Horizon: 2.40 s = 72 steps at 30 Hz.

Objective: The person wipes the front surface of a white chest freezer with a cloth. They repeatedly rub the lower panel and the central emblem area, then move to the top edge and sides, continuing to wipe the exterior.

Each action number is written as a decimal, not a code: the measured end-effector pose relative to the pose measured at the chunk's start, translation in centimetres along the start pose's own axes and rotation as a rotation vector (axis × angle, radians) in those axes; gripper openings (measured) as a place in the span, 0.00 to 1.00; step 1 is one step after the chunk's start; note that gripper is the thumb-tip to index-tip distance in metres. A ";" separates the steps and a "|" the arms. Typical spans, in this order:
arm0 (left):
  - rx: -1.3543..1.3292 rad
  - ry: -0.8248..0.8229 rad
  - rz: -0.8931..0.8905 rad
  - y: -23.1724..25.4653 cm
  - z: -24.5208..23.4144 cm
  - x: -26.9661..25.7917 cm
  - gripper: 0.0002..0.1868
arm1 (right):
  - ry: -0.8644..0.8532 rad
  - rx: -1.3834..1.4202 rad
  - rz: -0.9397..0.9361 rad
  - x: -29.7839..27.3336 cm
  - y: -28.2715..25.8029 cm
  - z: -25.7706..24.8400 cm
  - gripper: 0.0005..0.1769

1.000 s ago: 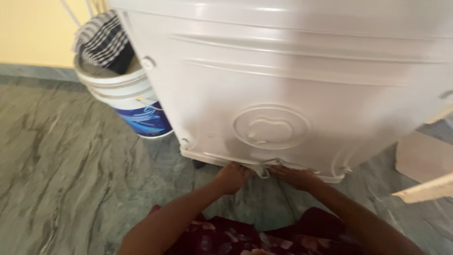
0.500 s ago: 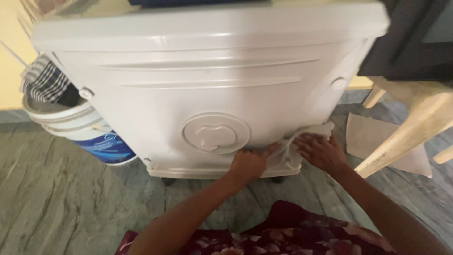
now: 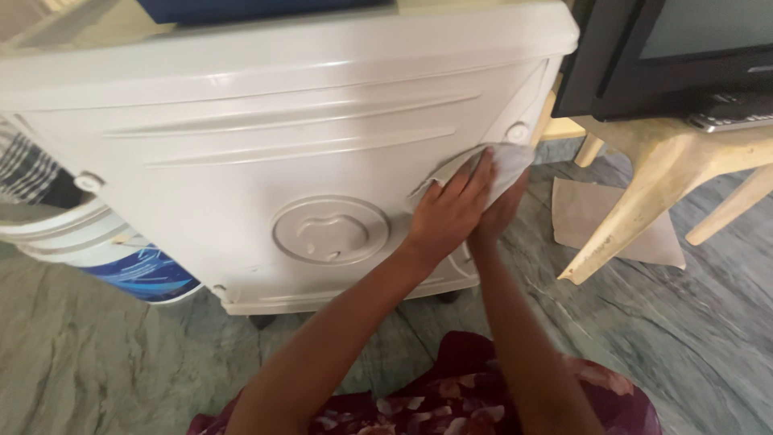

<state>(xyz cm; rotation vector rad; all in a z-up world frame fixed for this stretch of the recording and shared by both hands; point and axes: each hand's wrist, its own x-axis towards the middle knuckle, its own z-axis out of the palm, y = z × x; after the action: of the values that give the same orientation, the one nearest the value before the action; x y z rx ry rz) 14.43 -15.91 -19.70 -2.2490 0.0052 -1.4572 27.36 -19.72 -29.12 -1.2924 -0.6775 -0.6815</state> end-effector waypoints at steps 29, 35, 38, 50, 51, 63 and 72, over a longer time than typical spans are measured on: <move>-0.333 -0.756 -0.259 2.3 2.1 -27.4 0.41 | -0.217 -0.320 0.424 -26.8 6.7 0.5 0.28; -0.336 -1.033 -0.147 6.4 4.2 -27.3 0.34 | -0.083 -0.153 0.456 -22.8 11.9 -3.3 0.36; -0.459 -0.795 -0.215 6.9 3.9 -26.3 0.41 | -0.257 -0.292 0.105 -20.0 14.2 -6.5 0.28; -0.328 -0.927 -0.197 4.5 2.4 -27.1 0.39 | -0.348 -0.450 0.769 -23.1 11.5 -0.5 0.24; -0.273 -0.782 -0.173 4.1 2.1 -27.6 0.36 | -0.408 -0.470 0.824 -23.0 10.5 0.3 0.23; -0.559 -0.450 -0.538 3.6 -0.3 -19.6 0.43 | -0.272 -0.180 0.432 -10.2 -2.6 2.1 0.25; -0.729 -0.259 -0.585 0.9 -3.9 -13.2 0.46 | -0.441 -0.458 -0.428 -1.7 -5.7 -1.6 0.38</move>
<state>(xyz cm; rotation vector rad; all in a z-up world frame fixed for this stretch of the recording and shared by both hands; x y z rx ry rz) 5.49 -14.91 -30.10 -3.2277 -0.2630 -1.5969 22.01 -22.02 -27.18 -1.7685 -1.2309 -0.9451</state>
